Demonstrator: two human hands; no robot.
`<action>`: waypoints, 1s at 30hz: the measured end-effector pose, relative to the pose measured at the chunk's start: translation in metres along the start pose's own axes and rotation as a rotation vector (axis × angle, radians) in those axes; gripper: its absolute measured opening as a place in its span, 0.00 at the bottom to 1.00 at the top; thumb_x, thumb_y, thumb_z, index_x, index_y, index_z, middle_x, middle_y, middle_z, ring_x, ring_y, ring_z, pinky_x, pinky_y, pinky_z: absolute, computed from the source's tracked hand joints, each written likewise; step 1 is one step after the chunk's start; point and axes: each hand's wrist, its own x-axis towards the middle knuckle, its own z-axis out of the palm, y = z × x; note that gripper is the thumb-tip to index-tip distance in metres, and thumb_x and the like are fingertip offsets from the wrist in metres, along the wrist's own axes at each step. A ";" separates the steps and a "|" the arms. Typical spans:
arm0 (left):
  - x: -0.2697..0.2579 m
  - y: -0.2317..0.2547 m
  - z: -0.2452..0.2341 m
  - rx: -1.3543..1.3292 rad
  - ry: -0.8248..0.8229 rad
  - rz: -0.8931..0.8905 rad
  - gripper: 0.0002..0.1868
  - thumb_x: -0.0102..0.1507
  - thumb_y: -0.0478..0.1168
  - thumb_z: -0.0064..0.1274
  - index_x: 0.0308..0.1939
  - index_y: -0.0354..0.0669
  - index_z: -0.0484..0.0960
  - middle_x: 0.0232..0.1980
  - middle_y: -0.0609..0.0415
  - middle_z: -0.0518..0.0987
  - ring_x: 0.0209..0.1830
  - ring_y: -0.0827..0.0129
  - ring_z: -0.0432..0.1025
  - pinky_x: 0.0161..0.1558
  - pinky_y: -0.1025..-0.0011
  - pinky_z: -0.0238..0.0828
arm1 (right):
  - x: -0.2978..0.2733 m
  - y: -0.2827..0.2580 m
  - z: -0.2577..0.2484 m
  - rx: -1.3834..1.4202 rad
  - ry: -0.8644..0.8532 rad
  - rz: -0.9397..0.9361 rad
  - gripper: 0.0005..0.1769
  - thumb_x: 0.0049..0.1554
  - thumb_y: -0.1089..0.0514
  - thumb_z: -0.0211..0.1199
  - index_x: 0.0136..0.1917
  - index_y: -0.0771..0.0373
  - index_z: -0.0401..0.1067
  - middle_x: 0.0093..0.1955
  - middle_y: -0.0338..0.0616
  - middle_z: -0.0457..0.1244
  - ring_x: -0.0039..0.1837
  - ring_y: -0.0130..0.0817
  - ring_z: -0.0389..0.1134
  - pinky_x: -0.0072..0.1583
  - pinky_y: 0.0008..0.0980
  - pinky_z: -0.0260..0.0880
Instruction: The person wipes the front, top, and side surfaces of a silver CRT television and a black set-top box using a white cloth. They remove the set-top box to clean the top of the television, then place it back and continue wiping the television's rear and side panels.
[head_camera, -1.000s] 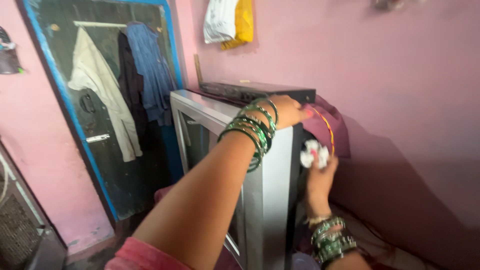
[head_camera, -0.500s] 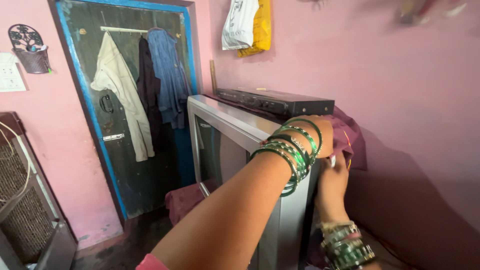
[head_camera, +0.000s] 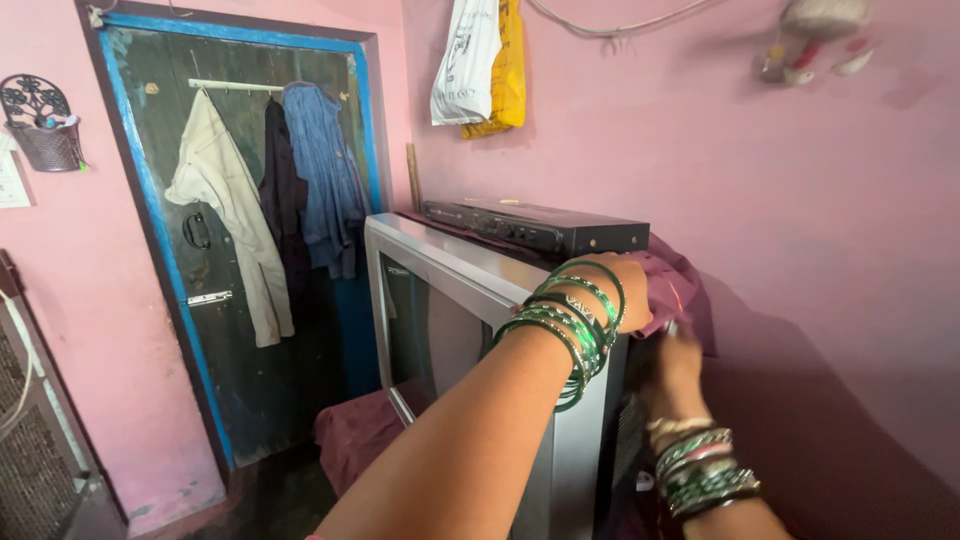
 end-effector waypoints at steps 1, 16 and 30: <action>0.004 0.001 0.002 -0.068 0.056 -0.017 0.26 0.58 0.50 0.55 0.60 0.49 0.80 0.67 0.50 0.74 0.62 0.56 0.73 0.60 0.60 0.70 | -0.010 -0.032 0.010 0.309 -0.016 0.180 0.17 0.61 0.57 0.48 0.62 0.53 0.68 0.47 0.43 0.67 0.45 0.40 0.69 0.41 0.47 0.68; -0.019 0.003 -0.021 -0.181 -0.005 -0.176 0.24 0.58 0.48 0.54 0.58 0.50 0.82 0.58 0.44 0.80 0.58 0.51 0.76 0.57 0.59 0.74 | -0.080 0.111 -0.031 -0.053 0.008 0.110 0.20 0.66 0.58 0.48 0.70 0.60 0.65 0.54 0.52 0.67 0.50 0.44 0.68 0.48 0.42 0.70; -0.014 0.004 -0.027 -0.152 -0.127 -0.241 0.23 0.58 0.46 0.52 0.55 0.44 0.85 0.55 0.41 0.85 0.56 0.53 0.81 0.59 0.60 0.76 | -0.178 0.107 -0.040 -0.231 0.029 -0.113 0.41 0.47 0.79 0.45 0.74 0.64 0.63 0.67 0.50 0.60 0.69 0.42 0.60 0.67 0.34 0.57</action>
